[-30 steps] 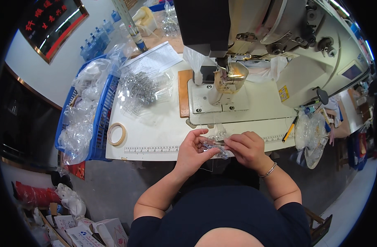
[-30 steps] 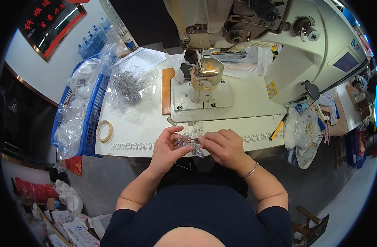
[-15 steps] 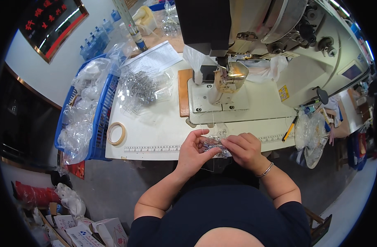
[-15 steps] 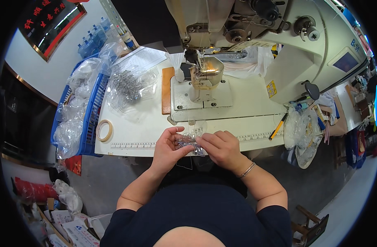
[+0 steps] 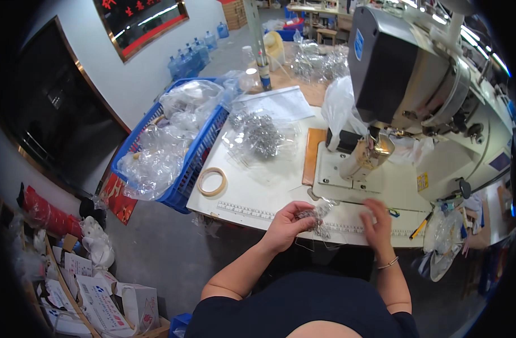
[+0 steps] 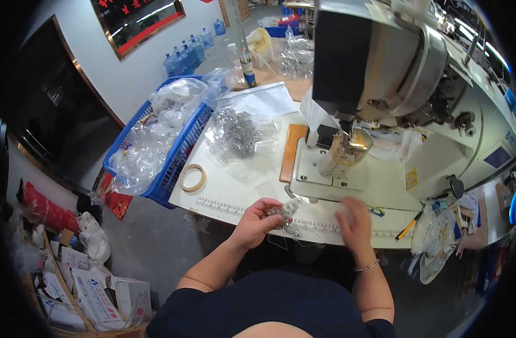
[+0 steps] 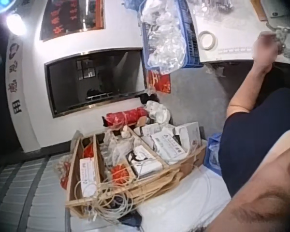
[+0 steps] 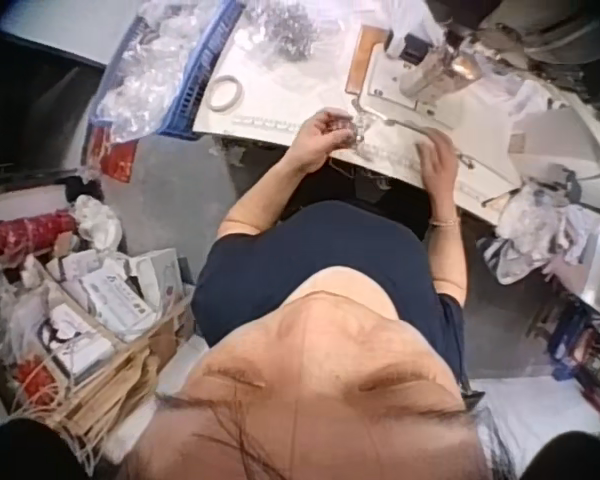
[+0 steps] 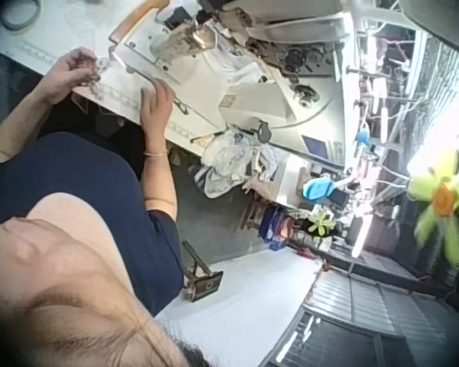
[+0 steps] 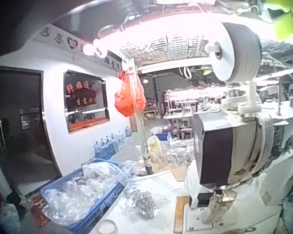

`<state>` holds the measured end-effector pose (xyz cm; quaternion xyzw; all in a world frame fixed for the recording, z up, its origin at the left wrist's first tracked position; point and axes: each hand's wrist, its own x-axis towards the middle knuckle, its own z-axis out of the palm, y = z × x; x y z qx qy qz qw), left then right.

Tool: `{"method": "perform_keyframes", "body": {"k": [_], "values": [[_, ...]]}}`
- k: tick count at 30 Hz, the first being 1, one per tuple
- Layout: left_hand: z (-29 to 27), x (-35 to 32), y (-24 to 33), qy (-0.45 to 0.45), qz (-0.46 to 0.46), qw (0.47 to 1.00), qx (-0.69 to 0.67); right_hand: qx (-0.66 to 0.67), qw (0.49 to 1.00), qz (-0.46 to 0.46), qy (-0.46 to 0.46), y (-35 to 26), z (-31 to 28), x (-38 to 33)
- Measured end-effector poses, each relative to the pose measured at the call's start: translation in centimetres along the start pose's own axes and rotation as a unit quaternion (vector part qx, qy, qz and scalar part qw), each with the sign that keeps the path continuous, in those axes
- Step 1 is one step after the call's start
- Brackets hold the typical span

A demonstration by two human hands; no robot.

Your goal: The person operates a sewing machine to stitch a small, silver, star-shaped decoration. They handle the item with both hands, positioning it under the needle, sewing, and then trimming the thread with scissors. The person then places the finished item into a plastic bag and handles a roll of tape.

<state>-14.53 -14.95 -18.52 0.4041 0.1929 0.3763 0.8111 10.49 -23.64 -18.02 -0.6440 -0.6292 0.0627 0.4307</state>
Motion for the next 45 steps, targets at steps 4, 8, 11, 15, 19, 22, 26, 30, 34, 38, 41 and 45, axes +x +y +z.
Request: {"method": "perform_keyframes", "body": {"k": [4,8,11,15,19,22,26,30,34,38,41,45], "values": [[-0.5,0.9,0.9,0.006,0.122,0.983,-0.14,0.41,0.877,0.189,-0.165,-3.2,4.6,1.2],[-0.4,1.8,2.2,0.041,0.25,0.933,-0.254,0.63,0.673,0.379,-0.073,-5.2,9.3,4.2],[-1.1,2.7,4.2,0.061,0.288,0.926,-0.237,0.711,0.575,0.338,-0.226,-8.3,10.8,7.0],[-2.8,5.0,6.8,0.132,0.423,0.893,-0.083,0.701,0.651,0.168,-0.236,-14.0,11.9,14.6],[-6.9,7.7,15.3,0.1,0.454,0.845,0.263,0.545,0.79,0.127,-0.251,-15.1,15.5,25.8],[-12.9,11.1,19.9,0.223,0.336,0.799,0.446,0.551,0.772,0.202,-0.245,-15.4,15.9,32.6],[-16.9,16.1,19.7,0.238,0.043,0.78,0.577,0.564,0.753,0.253,-0.225,-15.9,18.2,36.2],[-16.4,17.3,18.9,0.164,-0.014,0.86,0.482,0.554,0.758,0.258,-0.228,-15.5,19.2,36.6],[-16.5,16.6,18.8,0.132,0.097,0.807,0.567,0.553,0.764,0.244,-0.227,-14.8,18.1,36.4],[-14.8,15.8,18.9,0.092,0.268,0.739,0.611,0.566,0.756,0.235,-0.23,-14.2,17.2,36.2],[-16.0,16.0,16.4,0.026,0.262,0.72,0.642,0.55,0.77,0.229,-0.226,-15.3,16.3,34.9],[-16.1,15.2,13.9,0.038,0.263,0.719,0.642,0.471,0.826,0.175,-0.254,-12.2,16.4,33.0]]}}
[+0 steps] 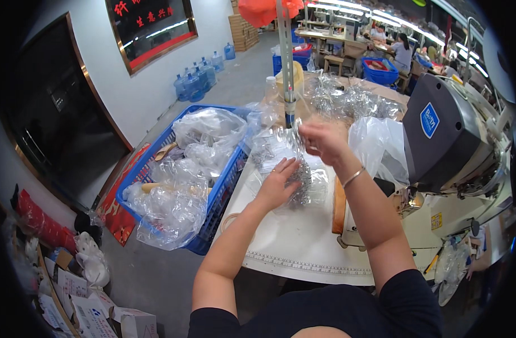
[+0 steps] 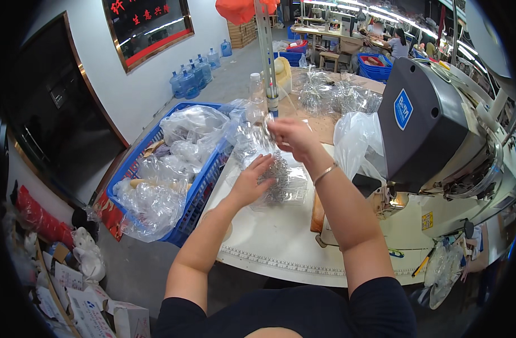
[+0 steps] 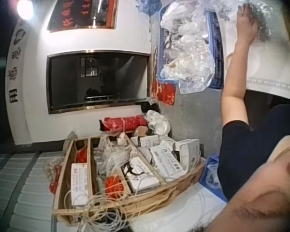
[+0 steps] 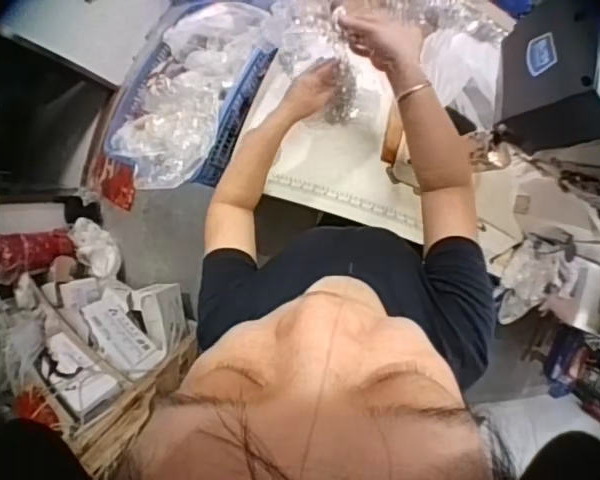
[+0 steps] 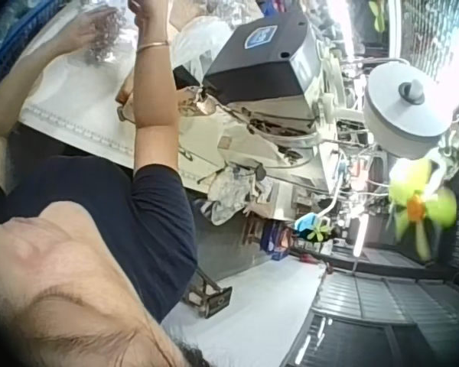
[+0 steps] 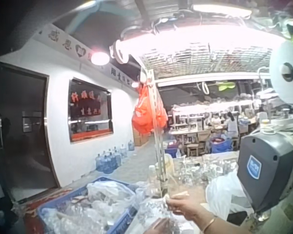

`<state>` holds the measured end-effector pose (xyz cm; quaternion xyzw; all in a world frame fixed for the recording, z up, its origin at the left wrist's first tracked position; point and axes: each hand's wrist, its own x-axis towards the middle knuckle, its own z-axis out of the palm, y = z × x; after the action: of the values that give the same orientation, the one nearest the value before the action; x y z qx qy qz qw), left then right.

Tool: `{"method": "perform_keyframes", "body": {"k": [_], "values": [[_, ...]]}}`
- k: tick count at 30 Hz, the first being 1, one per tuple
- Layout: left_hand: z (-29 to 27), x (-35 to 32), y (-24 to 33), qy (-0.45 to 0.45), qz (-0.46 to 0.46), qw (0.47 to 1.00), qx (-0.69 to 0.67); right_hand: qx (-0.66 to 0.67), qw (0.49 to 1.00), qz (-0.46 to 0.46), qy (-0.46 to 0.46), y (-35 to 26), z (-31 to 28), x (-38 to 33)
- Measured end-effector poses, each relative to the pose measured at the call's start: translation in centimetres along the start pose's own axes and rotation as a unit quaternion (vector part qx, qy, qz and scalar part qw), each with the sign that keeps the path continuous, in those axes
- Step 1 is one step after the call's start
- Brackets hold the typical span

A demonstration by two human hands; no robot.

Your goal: The person operates a sewing machine to stitch a small, silver, star-shaped decoration. They handle the item with both hands, positioning it under the needle, sewing, and then trimming the thread with scissors. The person then places the finished item into a plastic bag and handles a roll of tape.

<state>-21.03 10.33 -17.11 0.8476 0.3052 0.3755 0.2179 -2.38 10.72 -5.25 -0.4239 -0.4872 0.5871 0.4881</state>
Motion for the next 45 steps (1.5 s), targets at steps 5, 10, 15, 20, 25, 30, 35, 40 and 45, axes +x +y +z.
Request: {"method": "perform_keyframes", "body": {"k": [5,10,15,20,25,30,35,40,45], "values": [[0.2,-2.0,2.8,0.031,-0.088,0.992,-0.086,-0.246,0.959,-0.039,0.136,7.7,-0.9,-1.4],[-5.4,-3.5,-0.7,-0.123,-0.262,0.957,0.01,-0.467,0.845,-0.155,0.209,8.2,-0.2,-2.5],[-6.8,1.2,-7.1,0.087,-0.202,0.97,0.101,-0.337,0.928,-0.039,0.153,7.5,-0.6,-2.6],[-2.8,6.6,-10.1,-0.044,-0.292,0.902,0.316,-0.357,0.921,-0.014,0.157,7.1,-0.5,-2.4],[-2.3,8.6,-10.1,-0.068,-0.307,0.874,0.369,-0.374,0.913,-0.02,0.162,7.4,-0.4,-2.2],[-6.0,7.4,0.2,0.162,-0.061,0.931,0.321,-0.391,0.904,-0.017,0.174,7.1,-0.2,-2.5],[-2.4,3.0,5.7,0.103,0.063,0.924,0.364,-0.435,0.875,-0.031,0.21,7.7,0.2,-1.7],[0.2,0.4,7.3,-0.007,0.003,0.933,0.36,-0.078,0.979,0.006,0.188,8.6,-0.9,-3.6],[0.2,1.7,6.6,-0.036,-0.022,0.943,0.33,0.16,0.96,-0.005,0.23,13.3,-4.2,-9.5]]}}
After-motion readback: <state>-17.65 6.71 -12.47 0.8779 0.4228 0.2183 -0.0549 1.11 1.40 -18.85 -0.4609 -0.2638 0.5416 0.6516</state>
